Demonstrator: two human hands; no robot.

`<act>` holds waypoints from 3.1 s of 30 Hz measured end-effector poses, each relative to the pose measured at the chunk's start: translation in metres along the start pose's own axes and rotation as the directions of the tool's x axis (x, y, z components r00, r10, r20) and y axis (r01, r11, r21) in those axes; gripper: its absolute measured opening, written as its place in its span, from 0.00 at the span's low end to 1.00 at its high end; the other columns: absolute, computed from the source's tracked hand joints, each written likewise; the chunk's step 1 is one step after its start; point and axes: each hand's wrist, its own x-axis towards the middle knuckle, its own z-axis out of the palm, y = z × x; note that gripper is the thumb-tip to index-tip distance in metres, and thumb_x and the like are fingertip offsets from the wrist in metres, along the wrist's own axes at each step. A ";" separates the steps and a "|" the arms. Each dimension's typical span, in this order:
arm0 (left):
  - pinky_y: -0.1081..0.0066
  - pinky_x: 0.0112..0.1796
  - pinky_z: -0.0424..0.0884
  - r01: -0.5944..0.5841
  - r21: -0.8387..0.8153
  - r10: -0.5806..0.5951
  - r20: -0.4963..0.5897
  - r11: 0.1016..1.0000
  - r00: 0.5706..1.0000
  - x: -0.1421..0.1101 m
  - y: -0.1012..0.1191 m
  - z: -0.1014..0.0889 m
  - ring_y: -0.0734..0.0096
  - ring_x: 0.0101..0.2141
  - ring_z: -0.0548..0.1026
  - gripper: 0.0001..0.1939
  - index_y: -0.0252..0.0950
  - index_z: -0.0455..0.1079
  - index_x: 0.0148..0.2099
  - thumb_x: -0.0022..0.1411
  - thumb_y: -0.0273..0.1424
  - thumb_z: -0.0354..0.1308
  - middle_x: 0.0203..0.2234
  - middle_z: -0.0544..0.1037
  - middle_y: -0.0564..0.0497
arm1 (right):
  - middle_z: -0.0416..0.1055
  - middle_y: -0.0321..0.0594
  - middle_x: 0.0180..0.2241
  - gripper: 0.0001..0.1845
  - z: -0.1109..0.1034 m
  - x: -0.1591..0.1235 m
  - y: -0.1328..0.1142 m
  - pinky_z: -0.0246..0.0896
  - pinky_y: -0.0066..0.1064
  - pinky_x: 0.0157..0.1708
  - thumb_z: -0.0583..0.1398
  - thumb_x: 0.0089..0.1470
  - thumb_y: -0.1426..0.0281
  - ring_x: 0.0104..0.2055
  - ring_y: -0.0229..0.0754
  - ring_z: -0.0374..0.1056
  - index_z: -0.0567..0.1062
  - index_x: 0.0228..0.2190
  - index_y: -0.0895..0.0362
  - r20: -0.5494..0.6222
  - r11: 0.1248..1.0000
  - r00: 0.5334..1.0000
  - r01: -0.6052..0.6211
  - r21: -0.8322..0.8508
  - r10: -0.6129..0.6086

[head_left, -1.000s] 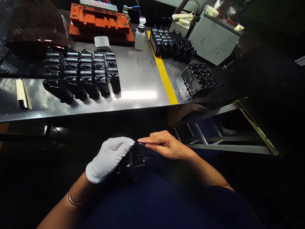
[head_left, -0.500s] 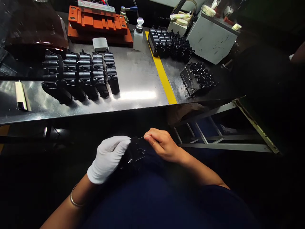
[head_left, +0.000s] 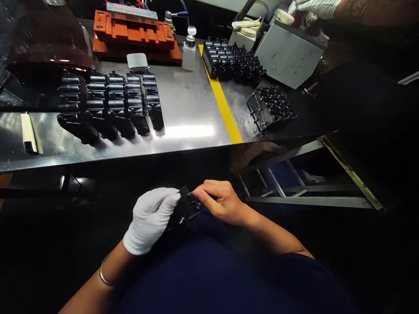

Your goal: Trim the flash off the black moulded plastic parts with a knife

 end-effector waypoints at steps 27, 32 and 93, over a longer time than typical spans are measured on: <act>0.73 0.27 0.73 0.177 -0.068 -0.180 -0.035 0.982 0.983 0.007 0.002 0.003 0.68 0.24 0.77 0.09 0.37 0.77 0.26 0.53 0.37 0.62 0.22 0.80 0.50 | 0.68 0.38 0.20 0.15 -0.012 0.007 0.006 0.58 0.25 0.24 0.54 0.62 0.71 0.23 0.33 0.63 0.73 0.25 0.61 0.073 0.964 0.961 0.267 -0.014 -0.265; 0.75 0.26 0.72 0.100 -0.079 -0.095 0.072 0.992 0.993 0.004 0.003 0.004 0.70 0.23 0.76 0.07 0.37 0.77 0.26 0.54 0.32 0.62 0.21 0.80 0.52 | 0.63 0.34 0.18 0.18 -0.024 0.008 0.013 0.54 0.22 0.21 0.55 0.62 0.70 0.20 0.29 0.58 0.71 0.21 0.61 0.357 0.951 0.911 0.101 0.293 -0.207; 0.74 0.24 0.65 0.527 -0.357 -0.553 0.033 0.771 0.833 0.029 0.000 0.013 0.75 0.22 0.66 0.21 0.36 0.69 0.27 0.53 0.50 0.61 0.21 0.71 0.56 | 0.66 0.35 0.19 0.19 0.009 0.008 0.017 0.53 0.27 0.26 0.53 0.64 0.68 0.22 0.34 0.58 0.73 0.23 0.59 -0.137 0.850 0.956 0.158 -0.502 -0.259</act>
